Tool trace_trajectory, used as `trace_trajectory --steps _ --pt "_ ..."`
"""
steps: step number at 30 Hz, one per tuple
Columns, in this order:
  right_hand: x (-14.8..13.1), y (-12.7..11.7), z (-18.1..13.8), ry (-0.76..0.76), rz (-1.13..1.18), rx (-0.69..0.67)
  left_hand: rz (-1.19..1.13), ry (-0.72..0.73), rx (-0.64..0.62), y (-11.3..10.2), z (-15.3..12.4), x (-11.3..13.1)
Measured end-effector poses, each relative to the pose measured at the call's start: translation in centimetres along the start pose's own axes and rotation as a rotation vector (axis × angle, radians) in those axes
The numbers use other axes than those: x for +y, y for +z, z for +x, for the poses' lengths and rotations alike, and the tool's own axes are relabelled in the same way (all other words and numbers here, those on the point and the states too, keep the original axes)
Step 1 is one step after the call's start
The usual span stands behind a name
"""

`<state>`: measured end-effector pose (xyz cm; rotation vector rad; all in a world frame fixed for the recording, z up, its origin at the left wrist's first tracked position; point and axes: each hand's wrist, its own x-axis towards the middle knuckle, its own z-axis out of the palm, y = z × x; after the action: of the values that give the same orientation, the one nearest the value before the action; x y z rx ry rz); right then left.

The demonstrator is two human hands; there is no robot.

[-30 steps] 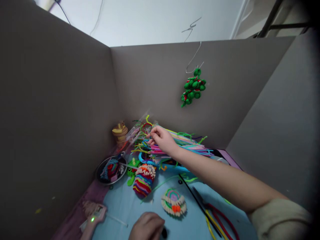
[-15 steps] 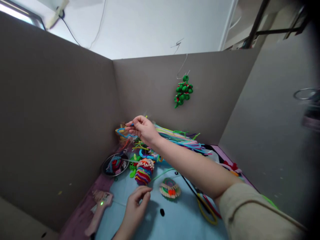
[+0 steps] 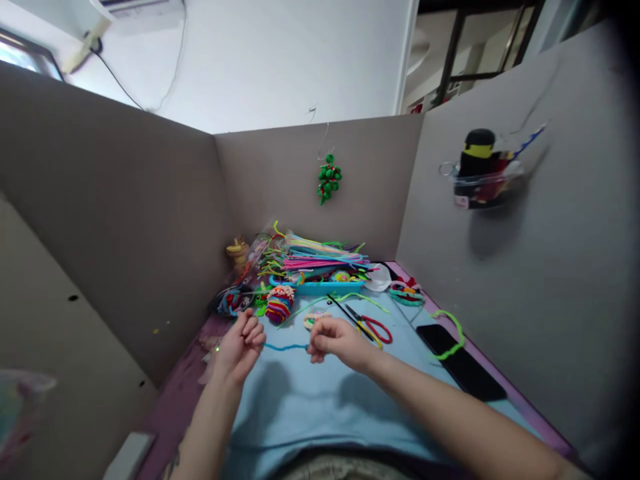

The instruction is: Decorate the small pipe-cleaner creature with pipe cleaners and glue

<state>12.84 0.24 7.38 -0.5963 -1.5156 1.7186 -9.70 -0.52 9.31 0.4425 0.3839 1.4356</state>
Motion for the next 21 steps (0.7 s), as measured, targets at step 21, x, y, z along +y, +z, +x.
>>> trace_trajectory --steps 21 --pt "-2.1 0.3 -7.9 -0.489 -0.646 0.463 2.127 0.621 -0.181 8.3 -6.8 -2.5"
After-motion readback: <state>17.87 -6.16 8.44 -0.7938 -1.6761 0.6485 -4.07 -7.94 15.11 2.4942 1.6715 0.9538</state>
